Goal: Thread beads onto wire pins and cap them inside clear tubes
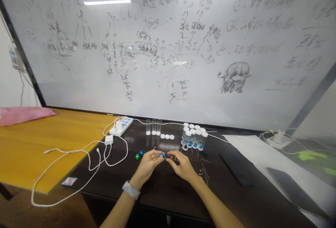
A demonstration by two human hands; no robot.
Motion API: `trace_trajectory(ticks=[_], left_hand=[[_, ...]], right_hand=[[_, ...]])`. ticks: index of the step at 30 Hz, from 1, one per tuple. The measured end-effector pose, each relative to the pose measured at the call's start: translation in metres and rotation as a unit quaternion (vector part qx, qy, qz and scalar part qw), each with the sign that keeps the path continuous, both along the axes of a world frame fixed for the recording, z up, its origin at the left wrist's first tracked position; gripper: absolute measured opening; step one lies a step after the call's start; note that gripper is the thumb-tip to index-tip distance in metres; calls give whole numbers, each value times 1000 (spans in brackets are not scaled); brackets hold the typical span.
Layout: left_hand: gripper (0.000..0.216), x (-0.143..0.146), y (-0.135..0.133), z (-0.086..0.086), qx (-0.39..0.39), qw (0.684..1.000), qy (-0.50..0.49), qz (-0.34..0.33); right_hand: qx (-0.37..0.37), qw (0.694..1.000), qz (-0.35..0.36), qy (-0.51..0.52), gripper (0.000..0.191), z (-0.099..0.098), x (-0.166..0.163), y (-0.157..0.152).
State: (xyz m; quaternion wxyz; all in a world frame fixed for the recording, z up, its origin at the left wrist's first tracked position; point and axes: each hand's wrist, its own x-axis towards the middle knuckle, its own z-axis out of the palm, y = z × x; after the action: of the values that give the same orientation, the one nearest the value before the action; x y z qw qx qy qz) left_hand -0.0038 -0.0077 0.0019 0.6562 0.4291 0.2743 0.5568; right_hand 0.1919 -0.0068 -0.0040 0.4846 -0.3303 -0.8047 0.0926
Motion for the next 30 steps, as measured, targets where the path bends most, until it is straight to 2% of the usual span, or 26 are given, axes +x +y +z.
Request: trace_trajectory(ticks=[10,14,19,30], left_hand=[[31,0,0,0,-1,1000,-1,-4],[32,0,1,-1,3,1000,4,-2],[32,0,1,-1,0,1000,1,2],[34,0,0,1,-8,1000,-4,-1]], right_hand=[[-24,999,-27,-35,15,3,0,-2],[11,1000,-1,-23,31,5,2,-3],[47,999,27,1,16,3,2,0],[20,1000,-2,-17,13,-1,1,2]])
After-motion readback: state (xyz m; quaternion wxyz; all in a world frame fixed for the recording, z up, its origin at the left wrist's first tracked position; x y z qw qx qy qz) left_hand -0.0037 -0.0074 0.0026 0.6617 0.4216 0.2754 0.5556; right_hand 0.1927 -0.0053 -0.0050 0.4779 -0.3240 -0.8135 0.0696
